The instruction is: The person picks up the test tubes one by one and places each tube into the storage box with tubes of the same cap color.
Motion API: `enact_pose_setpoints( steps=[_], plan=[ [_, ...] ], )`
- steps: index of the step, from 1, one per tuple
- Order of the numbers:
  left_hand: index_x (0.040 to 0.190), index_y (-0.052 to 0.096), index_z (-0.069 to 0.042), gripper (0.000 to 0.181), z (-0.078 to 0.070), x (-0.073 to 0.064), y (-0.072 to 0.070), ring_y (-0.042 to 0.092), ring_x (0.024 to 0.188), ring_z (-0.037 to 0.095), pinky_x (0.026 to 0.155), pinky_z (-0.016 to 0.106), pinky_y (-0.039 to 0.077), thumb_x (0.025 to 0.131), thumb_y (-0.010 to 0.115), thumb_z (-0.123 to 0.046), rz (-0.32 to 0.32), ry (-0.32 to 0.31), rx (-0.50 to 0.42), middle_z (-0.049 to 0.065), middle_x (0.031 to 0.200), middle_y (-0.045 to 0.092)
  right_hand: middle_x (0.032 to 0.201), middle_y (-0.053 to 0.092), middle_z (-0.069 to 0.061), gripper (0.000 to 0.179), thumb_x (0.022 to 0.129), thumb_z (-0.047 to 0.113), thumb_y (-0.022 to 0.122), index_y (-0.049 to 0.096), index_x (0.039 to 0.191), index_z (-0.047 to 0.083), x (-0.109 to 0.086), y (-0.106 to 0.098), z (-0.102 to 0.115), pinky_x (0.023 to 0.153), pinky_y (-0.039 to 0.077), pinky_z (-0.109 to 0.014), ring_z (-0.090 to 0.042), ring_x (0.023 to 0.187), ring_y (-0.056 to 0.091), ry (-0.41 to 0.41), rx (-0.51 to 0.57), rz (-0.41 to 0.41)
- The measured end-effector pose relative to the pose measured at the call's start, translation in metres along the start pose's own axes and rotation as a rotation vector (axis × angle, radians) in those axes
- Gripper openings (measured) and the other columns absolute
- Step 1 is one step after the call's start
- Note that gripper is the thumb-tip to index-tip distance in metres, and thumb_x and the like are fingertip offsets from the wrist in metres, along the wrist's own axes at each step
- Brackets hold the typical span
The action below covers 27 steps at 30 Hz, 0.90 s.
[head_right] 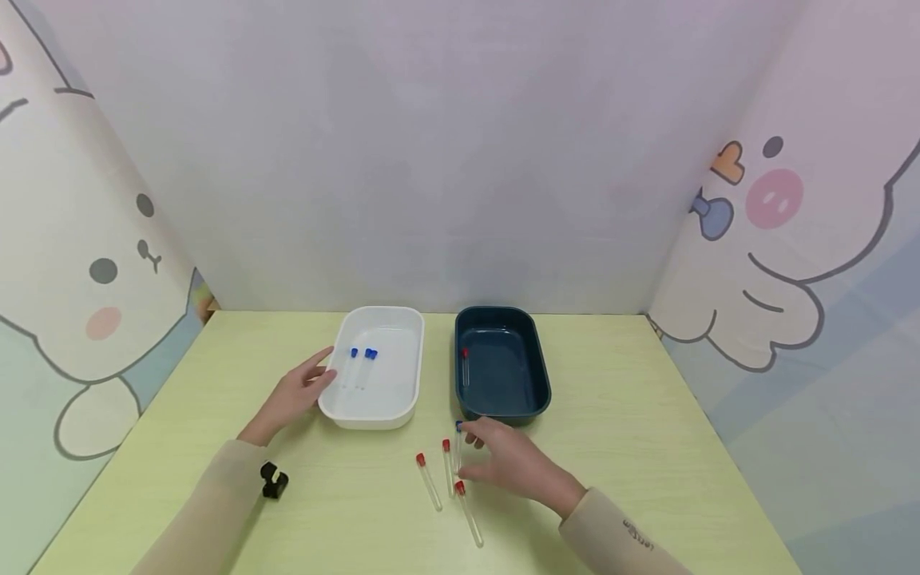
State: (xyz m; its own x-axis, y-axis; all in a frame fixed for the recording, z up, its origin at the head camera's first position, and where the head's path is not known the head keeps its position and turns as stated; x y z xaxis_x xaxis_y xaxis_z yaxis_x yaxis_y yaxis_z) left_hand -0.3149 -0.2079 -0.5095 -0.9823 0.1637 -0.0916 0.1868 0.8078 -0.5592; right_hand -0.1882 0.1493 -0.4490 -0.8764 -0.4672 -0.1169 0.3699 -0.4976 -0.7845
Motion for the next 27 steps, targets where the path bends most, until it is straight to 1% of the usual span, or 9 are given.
enact_pose_setpoints(
  steps=[3,5,7,9,12,16,21,27],
  plan=[
    [0.164,0.029,-0.022,0.061,0.000,0.000,0.000,0.062,0.131,0.042,0.103,0.047,0.058,0.109,0.052,-0.036,-0.002,-0.002,0.002,0.027,0.151,0.054,0.115,0.069,-0.006,0.064,0.088,0.025,0.082,0.058,0.141,0.000,-0.001,0.007,-0.004,0.086,0.059,-0.035,-0.025,0.101,0.065,0.002,-0.024,0.019],
    [0.164,0.029,-0.022,0.061,0.000,0.000,0.000,0.062,0.130,0.042,0.102,0.047,0.058,0.109,0.052,-0.036,-0.003,-0.004,0.003,0.026,0.151,0.053,0.115,0.069,-0.005,0.064,0.088,0.026,0.083,0.058,0.141,0.002,0.000,0.012,-0.007,0.086,0.059,-0.033,-0.023,0.101,0.065,0.013,-0.044,0.038],
    [0.164,0.029,-0.021,0.061,0.001,0.000,0.000,0.063,0.130,0.041,0.102,0.047,0.058,0.109,0.052,-0.036,-0.005,-0.006,0.003,0.026,0.151,0.053,0.117,0.068,-0.004,0.062,0.087,0.027,0.083,0.060,0.140,0.003,0.000,0.016,-0.009,0.088,0.059,-0.034,-0.021,0.102,0.065,0.015,-0.080,0.049],
    [0.164,0.030,-0.021,0.061,0.001,0.000,0.000,0.063,0.130,0.041,0.102,0.046,0.058,0.109,0.052,-0.036,-0.006,-0.007,0.002,0.026,0.151,0.053,0.121,0.068,-0.003,0.060,0.087,0.028,0.083,0.061,0.138,0.006,0.001,0.019,-0.010,0.092,0.059,-0.036,-0.019,0.104,0.065,0.020,-0.127,0.054],
    [0.164,0.029,-0.021,0.062,0.001,0.000,0.000,0.063,0.131,0.041,0.102,0.046,0.059,0.109,0.052,-0.037,-0.006,-0.006,-0.001,0.026,0.151,0.053,0.125,0.068,-0.004,0.057,0.087,0.028,0.082,0.064,0.136,0.007,0.001,0.022,-0.010,0.097,0.058,-0.041,-0.019,0.106,0.065,0.009,-0.189,0.048],
    [0.164,0.029,-0.022,0.061,0.000,0.000,0.000,0.063,0.130,0.041,0.101,0.045,0.059,0.109,0.052,-0.037,-0.007,-0.003,-0.007,0.026,0.151,0.053,0.122,0.067,-0.005,0.052,0.087,0.028,0.082,0.067,0.132,0.006,0.000,0.024,-0.008,0.095,0.059,-0.038,-0.016,0.101,0.063,-0.019,-0.253,0.036],
    [0.164,0.029,-0.022,0.061,0.000,0.000,0.000,0.063,0.129,0.041,0.101,0.045,0.060,0.109,0.052,-0.034,-0.009,-0.007,-0.009,0.027,0.151,0.053,0.116,0.066,-0.003,0.049,0.087,0.028,0.082,0.069,0.129,0.006,0.002,0.026,-0.009,0.089,0.058,-0.033,-0.012,0.094,0.058,-0.023,-0.272,0.036],
    [0.164,0.030,-0.022,0.061,0.001,0.000,0.001,0.064,0.129,0.040,0.102,0.045,0.059,0.109,0.052,-0.034,-0.011,-0.009,-0.011,0.026,0.150,0.054,0.114,0.065,-0.002,0.047,0.088,0.026,0.081,0.069,0.129,0.008,0.005,0.027,-0.011,0.088,0.058,-0.032,-0.010,0.094,0.056,-0.035,-0.284,0.026]
  ],
)
Point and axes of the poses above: each hand's wrist, its own x-axis towards the middle knuckle, its own y-axis out of the palm, z = x × y, the point moved 4 cm from there along x, towards the middle knuckle
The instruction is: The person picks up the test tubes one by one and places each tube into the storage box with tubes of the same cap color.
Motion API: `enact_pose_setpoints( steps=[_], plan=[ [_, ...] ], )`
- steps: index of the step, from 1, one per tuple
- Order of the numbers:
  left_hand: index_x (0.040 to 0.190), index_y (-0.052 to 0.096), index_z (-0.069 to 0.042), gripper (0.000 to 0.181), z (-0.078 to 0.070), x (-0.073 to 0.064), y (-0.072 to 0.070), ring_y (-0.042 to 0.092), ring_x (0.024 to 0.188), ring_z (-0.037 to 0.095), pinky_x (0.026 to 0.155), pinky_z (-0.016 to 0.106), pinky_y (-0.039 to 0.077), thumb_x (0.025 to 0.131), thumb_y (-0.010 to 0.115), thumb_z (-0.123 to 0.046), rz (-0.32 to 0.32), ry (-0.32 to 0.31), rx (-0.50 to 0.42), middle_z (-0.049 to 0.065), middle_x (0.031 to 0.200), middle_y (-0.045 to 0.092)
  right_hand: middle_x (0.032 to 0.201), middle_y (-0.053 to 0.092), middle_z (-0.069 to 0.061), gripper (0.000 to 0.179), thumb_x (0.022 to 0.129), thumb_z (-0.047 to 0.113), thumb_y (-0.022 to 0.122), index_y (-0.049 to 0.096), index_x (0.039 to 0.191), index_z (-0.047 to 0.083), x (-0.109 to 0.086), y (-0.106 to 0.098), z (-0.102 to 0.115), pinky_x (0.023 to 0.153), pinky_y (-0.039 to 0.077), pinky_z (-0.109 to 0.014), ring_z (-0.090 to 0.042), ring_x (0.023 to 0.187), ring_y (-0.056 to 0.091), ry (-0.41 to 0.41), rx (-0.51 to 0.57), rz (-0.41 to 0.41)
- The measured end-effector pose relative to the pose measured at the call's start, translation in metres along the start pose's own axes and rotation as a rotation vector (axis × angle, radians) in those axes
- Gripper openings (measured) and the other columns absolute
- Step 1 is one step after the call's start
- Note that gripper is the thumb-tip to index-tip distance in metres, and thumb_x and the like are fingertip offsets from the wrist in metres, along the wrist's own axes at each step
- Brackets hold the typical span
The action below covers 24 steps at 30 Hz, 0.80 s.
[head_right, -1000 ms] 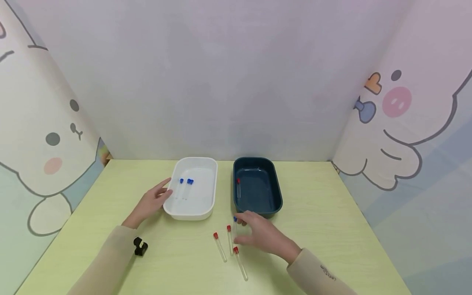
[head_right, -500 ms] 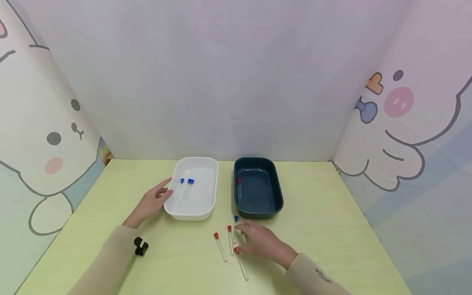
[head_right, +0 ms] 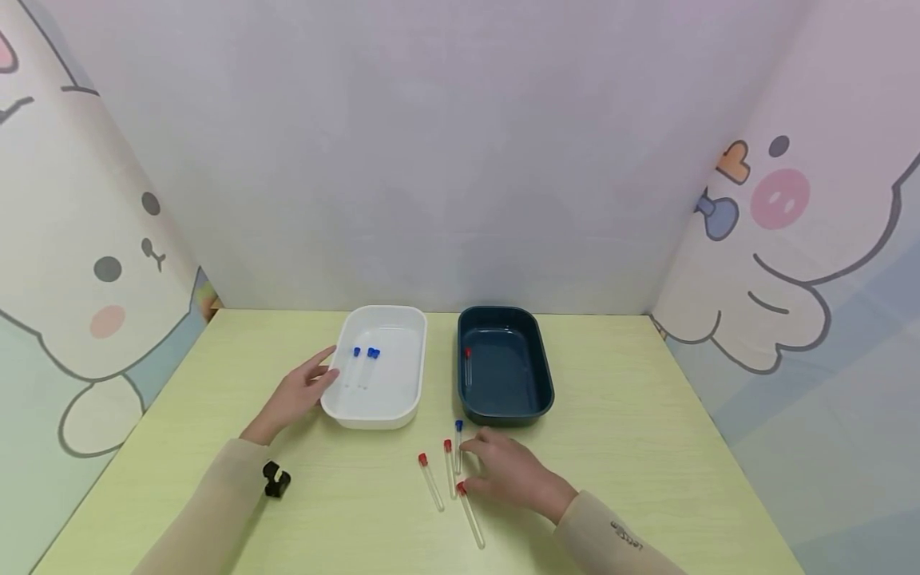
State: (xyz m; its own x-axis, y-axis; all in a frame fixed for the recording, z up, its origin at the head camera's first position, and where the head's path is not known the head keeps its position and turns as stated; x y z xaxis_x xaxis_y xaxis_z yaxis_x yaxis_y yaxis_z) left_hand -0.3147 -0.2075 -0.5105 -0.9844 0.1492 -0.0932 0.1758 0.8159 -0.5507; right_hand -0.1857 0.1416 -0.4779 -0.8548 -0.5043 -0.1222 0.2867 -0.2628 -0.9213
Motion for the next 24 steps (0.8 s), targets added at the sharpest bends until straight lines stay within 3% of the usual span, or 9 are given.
enact_pose_setpoints(
  steps=[11,24],
  plan=[
    [0.164,0.030,-0.022,0.061,-0.0001,0.0004,0.0000,0.062,0.131,0.041,0.104,0.048,0.057,0.109,0.052,-0.036,-0.006,-0.008,0.006,0.026,0.151,0.054,0.114,0.064,0.001,0.048,0.088,0.032,0.082,0.069,0.132,0.017,0.0046,0.0019,0.0025,0.088,0.058,-0.032,-0.009,0.094,0.055,0.014,-0.031,0.013],
    [0.164,0.030,-0.023,0.062,0.0007,0.0006,-0.0007,0.063,0.131,0.040,0.105,0.048,0.057,0.108,0.053,-0.039,-0.002,-0.010,0.003,0.025,0.151,0.055,0.111,0.066,0.002,0.042,0.085,0.030,0.085,0.073,0.121,0.012,0.0027,0.0027,-0.0007,0.090,0.060,-0.034,-0.009,0.093,0.058,-0.013,-0.118,0.001]
  ],
)
Point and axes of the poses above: each hand's wrist, its own x-axis towards the middle knuckle, its own y-axis out of the palm, z = x × y, the point moved 4 cm from there along x, towards the middle knuckle
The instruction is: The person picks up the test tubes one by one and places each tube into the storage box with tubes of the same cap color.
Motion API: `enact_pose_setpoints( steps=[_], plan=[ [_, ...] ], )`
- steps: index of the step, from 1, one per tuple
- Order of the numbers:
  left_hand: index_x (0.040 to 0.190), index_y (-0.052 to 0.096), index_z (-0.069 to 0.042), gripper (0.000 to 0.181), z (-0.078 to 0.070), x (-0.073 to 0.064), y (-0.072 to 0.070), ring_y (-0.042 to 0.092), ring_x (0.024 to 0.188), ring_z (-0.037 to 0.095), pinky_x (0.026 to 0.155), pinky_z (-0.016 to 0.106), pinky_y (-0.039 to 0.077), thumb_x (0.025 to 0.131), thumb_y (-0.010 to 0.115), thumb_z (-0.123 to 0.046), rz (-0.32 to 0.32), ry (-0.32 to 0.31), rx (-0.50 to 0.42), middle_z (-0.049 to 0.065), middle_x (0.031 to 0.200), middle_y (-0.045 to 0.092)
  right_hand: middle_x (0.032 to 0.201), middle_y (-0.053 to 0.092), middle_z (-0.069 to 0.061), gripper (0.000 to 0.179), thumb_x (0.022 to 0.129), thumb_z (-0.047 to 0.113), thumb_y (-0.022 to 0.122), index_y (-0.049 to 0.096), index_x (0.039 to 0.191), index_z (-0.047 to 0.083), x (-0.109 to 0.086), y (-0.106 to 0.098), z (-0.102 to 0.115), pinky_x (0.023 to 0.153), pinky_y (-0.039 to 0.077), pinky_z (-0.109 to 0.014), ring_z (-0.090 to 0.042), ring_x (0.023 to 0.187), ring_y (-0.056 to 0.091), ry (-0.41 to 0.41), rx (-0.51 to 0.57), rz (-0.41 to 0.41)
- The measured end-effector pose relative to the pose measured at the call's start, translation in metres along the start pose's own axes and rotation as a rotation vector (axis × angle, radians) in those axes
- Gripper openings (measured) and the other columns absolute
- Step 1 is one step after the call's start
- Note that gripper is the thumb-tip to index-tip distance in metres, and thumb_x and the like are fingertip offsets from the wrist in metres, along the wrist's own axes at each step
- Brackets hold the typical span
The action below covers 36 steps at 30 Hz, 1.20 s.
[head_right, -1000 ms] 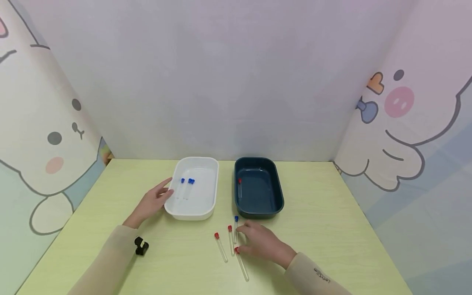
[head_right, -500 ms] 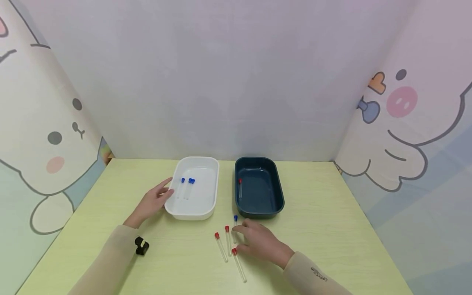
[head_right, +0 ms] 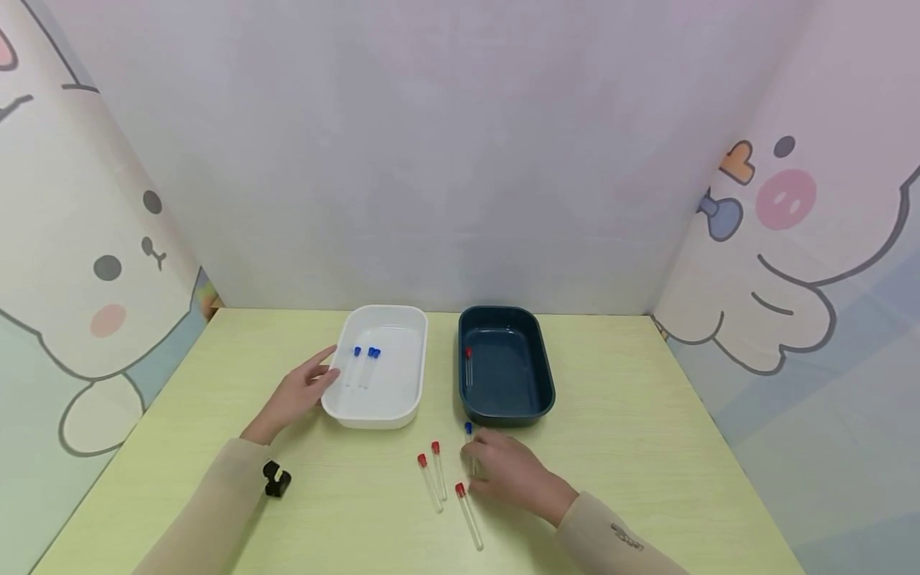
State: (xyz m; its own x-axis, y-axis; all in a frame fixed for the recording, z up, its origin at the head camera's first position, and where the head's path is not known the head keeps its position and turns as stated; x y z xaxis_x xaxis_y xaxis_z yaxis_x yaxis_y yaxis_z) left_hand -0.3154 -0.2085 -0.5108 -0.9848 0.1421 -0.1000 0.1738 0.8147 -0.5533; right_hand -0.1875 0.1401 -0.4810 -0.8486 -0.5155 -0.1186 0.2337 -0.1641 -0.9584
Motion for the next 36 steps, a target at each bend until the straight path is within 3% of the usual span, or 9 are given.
enact_pose_setpoints(
  steps=[12,25,32,36],
  plan=[
    [0.164,0.030,-0.022,0.061,-0.002,-0.001,-0.001,0.063,0.130,0.040,0.104,0.048,0.057,0.109,0.052,-0.035,-0.011,0.009,0.011,0.025,0.150,0.056,0.109,0.066,0.001,0.045,0.082,0.033,0.087,0.073,0.121,0.015,-0.024,0.001,-0.005,0.082,0.059,-0.032,-0.009,0.090,0.057,0.020,-0.033,0.030],
    [0.164,0.030,-0.023,0.060,-0.001,0.000,0.001,0.064,0.129,0.039,0.104,0.047,0.058,0.109,0.052,-0.035,-0.009,-0.005,0.002,0.025,0.150,0.056,0.111,0.067,0.002,0.047,0.081,0.034,0.087,0.073,0.123,0.017,-0.043,0.004,-0.002,0.084,0.061,-0.031,-0.009,0.091,0.059,0.030,-0.009,0.056],
    [0.164,0.030,-0.022,0.061,-0.001,0.000,0.000,0.063,0.130,0.040,0.104,0.048,0.057,0.109,0.053,-0.035,-0.006,0.005,0.006,0.026,0.150,0.055,0.119,0.066,-0.003,0.067,0.076,0.035,0.091,0.066,0.133,0.010,-0.041,-0.004,-0.009,0.089,0.061,-0.039,-0.016,0.102,0.064,0.065,0.002,-0.057],
    [0.164,0.030,-0.022,0.061,-0.001,0.000,0.000,0.063,0.130,0.041,0.105,0.048,0.057,0.109,0.052,-0.036,-0.004,0.001,0.008,0.026,0.150,0.055,0.127,0.063,-0.007,0.081,0.073,0.038,0.093,0.061,0.138,0.005,-0.037,-0.004,-0.013,0.096,0.060,-0.043,-0.021,0.110,0.063,0.083,0.048,-0.081]
  ],
)
Point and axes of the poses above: each hand's wrist, its own x-axis towards the middle knuckle, its own y-axis out of the palm, z = x × y, the point moved 4 cm from there along x, towards the middle knuckle
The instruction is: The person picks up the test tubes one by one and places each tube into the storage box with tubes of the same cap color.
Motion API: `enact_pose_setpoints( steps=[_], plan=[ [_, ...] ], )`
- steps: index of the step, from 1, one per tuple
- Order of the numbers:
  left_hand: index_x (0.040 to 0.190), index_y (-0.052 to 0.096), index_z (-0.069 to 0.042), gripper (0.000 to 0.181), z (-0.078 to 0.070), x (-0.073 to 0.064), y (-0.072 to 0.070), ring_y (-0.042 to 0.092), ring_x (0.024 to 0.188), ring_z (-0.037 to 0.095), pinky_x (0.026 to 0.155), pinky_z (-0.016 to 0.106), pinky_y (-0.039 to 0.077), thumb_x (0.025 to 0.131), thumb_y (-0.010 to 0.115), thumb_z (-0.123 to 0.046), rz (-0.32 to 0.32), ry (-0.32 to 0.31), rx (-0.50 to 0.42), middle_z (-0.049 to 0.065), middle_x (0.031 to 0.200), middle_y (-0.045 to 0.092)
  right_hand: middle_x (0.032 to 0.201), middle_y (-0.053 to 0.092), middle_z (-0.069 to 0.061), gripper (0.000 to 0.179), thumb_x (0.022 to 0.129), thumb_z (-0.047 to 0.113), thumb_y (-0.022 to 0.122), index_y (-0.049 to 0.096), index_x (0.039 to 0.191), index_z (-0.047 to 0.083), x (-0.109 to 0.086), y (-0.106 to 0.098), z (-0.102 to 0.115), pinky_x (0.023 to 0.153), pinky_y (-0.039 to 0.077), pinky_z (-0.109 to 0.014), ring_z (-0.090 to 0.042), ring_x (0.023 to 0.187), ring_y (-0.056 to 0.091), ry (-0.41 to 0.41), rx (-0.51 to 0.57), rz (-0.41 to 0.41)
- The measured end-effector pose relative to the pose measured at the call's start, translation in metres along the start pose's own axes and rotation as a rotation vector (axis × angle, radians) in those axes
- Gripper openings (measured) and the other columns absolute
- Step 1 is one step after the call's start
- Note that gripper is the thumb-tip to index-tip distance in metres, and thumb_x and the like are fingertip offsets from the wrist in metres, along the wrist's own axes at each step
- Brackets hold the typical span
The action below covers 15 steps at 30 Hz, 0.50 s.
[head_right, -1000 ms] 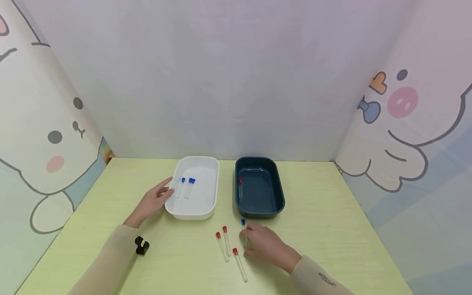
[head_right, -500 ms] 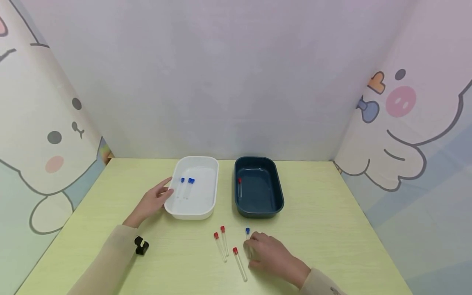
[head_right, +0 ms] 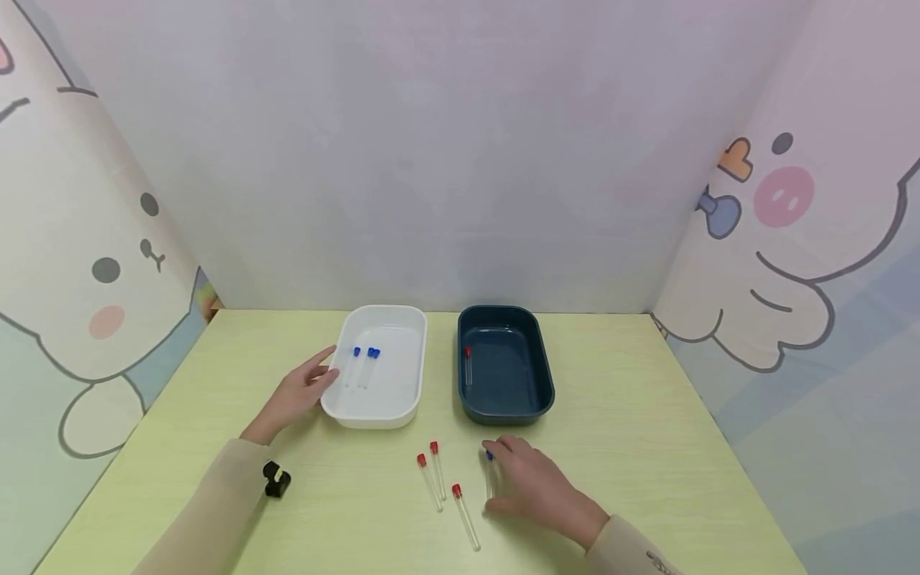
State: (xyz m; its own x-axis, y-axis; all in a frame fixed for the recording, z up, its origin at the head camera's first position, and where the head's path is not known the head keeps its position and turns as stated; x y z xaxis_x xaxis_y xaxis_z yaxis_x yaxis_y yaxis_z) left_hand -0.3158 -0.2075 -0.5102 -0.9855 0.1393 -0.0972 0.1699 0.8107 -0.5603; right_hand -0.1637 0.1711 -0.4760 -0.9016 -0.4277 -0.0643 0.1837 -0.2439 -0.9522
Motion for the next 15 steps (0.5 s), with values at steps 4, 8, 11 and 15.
enact_pose_setpoints(
  steps=[4,8,11,15],
  plan=[
    [0.164,0.030,-0.023,0.061,0.0001,0.0002,0.0007,0.064,0.130,0.040,0.105,0.048,0.057,0.108,0.052,-0.038,0.002,0.003,-0.003,0.025,0.150,0.056,0.133,0.060,-0.011,0.093,0.069,0.046,0.094,0.057,0.142,0.002,0.0015,0.0042,-0.0045,0.100,0.056,-0.049,-0.027,0.117,0.061,-0.003,0.046,0.007],
    [0.164,0.031,-0.022,0.061,-0.0013,-0.0004,0.0000,0.065,0.128,0.040,0.103,0.048,0.058,0.108,0.052,-0.038,-0.004,0.008,-0.003,0.025,0.149,0.056,0.135,0.059,-0.013,0.095,0.068,0.049,0.094,0.057,0.142,0.003,0.0026,0.0085,-0.0063,0.100,0.055,-0.051,-0.028,0.119,0.059,-0.003,0.033,0.023],
    [0.164,0.031,-0.022,0.061,-0.0016,-0.0006,-0.0007,0.065,0.128,0.040,0.104,0.048,0.058,0.108,0.052,-0.038,-0.007,0.001,-0.001,0.025,0.149,0.056,0.134,0.059,-0.013,0.092,0.068,0.047,0.095,0.059,0.140,0.002,0.0034,0.0101,-0.0061,0.100,0.055,-0.051,-0.028,0.119,0.059,-0.008,0.007,0.017],
    [0.164,0.030,-0.023,0.061,-0.0010,-0.0001,-0.0003,0.064,0.129,0.040,0.104,0.048,0.057,0.109,0.052,-0.036,-0.004,-0.007,0.000,0.025,0.150,0.056,0.132,0.060,-0.013,0.090,0.067,0.045,0.095,0.060,0.137,0.001,0.0039,0.0108,-0.0050,0.100,0.055,-0.050,-0.028,0.118,0.059,-0.011,-0.012,0.000]
  ],
)
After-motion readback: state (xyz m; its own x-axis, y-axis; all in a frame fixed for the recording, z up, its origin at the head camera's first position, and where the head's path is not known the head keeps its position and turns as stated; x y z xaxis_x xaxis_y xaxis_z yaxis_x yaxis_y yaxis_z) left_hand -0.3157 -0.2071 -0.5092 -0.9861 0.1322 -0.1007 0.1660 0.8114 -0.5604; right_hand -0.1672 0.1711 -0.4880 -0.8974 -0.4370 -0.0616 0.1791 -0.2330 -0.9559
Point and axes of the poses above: each hand's wrist, its own x-axis towards the middle knuckle, its own y-axis out of the palm, z = x × y, the point moved 4 cm from there along x, towards the middle knuckle
